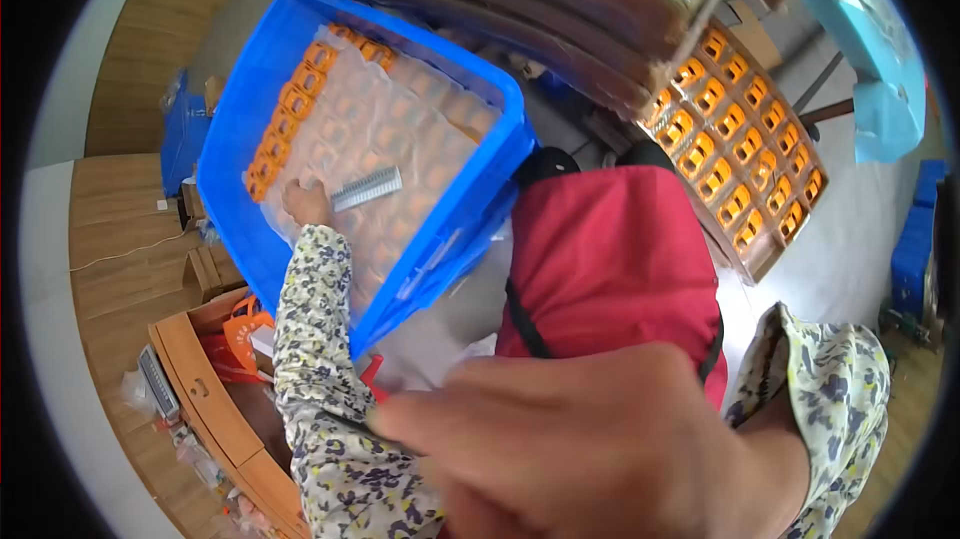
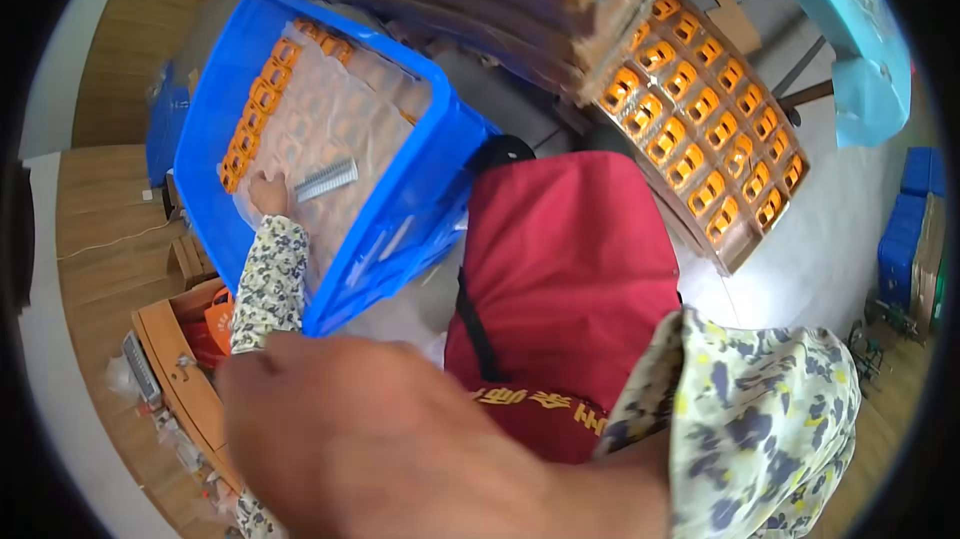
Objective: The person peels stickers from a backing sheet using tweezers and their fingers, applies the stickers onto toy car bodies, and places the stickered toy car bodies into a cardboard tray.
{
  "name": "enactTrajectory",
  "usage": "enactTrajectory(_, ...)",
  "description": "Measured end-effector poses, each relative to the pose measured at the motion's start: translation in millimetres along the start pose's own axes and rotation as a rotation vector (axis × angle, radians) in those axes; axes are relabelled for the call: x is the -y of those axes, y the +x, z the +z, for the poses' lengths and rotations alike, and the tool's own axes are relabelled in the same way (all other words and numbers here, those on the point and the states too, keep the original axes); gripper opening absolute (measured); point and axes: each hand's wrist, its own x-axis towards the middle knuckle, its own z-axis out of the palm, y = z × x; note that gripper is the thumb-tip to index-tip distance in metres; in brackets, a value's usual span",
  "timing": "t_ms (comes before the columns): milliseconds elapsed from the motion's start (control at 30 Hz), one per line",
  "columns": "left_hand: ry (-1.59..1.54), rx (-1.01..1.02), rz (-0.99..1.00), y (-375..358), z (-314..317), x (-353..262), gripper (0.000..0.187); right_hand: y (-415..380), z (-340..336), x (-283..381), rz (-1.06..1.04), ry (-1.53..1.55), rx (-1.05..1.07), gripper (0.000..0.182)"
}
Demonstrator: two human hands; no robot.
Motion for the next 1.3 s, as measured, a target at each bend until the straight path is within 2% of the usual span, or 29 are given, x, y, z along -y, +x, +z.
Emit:
enactTrajectory(67,-0.213,-0.215,0.203,22.8,2.2,-30.5,0.035,8.1,-17.5,2.8,0.124,-0.046,-0.082,0.021)
enactTrajectory(100,-0.24,-0.234,0.205,36.6,5.5,-49.8,0.035,11.7,-25.3,-0.9,0.219,-0.042,-0.138,0.021)
enactTrajectory(200,-0.339,-0.158,0.443,82.1,18.4,-94.5,0.037,6.9,-43.6,-36.8,0.554,0.232,-0.286,0.024)
enactTrajectory(233,-0.362,-0.18,0.443,97.5,28.3,-105.8,0.037,-2.2,-47.7,-55.9,0.555,0.247,-0.325,0.024)
enactTrajectory(300,-0.331,-0.227,0.59,123.5,53.2,-124.9,0.037,-25.3,-48.1,-88.4,0.586,0.271,-0.411,0.026)
enactTrajectory(467,-0.257,-0.247,0.615,168.6,75.6,-156.0,0.035,-67.2,-35.2,-134.3,0.654,0.405,-0.639,0.027)
enactTrajectory(567,-0.166,0.032,0.372,181.4,60.5,-166.2,0.033,-77.2,-34.3,-143.1,0.679,0.401,-0.733,0.02)
enactTrajectory(700,-0.231,0.07,0.339,182.4,35.9,-170.4,0.031,-82.9,-40.0,-152.4,0.606,0.411,-0.839,0.013)
enactTrajectory(733,-0.309,-0.04,0.474,192.7,32.5,-165.6,0.032,-84.3,-40.5,-153.4,0.613,0.415,-0.841,0.013)
enactTrajectory(800,-0.464,-0.05,0.52,185.5,5.3,-168.9,0.031,-85.3,-45.2,-150.9,0.61,0.369,-0.898,0.013)
enactTrajectory(867,-0.54,0.008,0.594,163.6,-61.6,-184.7,0.032,-91.6,-48.9,-150.3,0.6,0.342,-0.904,0.017)
enactTrajectory(933,-0.714,-0.051,0.759,117.2,-119.1,-203.0,0.025,-102.1,-48.9,-151.3,0.583,0.297,-0.907,0.021)
enactTrajectory(967,-0.904,0.139,0.605,83.9,-153.4,-215.2,0.023,-106.0,-50.0,-149.5,0.575,0.302,-0.905,0.022)
enactTrajectory(1033,-0.907,0.218,0.574,15.0,-210.8,-224.4,0.023,-121.0,-45.6,-149.5,0.582,0.311,-0.918,0.023)
enactTrajectory(1100,-0.882,0.277,0.602,-55.0,-246.0,-223.5,0.021,-131.6,-49.6,-154.7,0.492,0.314,-0.846,0.023)
enactTrajectory(1167,-0.978,0.424,0.628,-129.6,-248.3,-219.4,0.019,-145.7,-48.9,-158.0,0.469,0.315,-0.83,0.023)
enactTrajectory(1200,-1.007,0.564,0.635,-167.7,-243.4,-220.3,0.019,-152.9,-45.0,-160.5,0.459,0.32,-0.83,0.023)
enactTrajectory(1267,-0.995,0.802,0.64,-234.9,-220.4,-230.8,0.02,-169.6,-39.8,-166.8,0.453,0.339,-0.823,0.024)
enactTrajectory(1300,-1.0,0.859,0.733,-257.4,-195.4,-232.8,0.019,-178.8,-38.4,-170.9,0.443,0.302,-0.8,0.024)
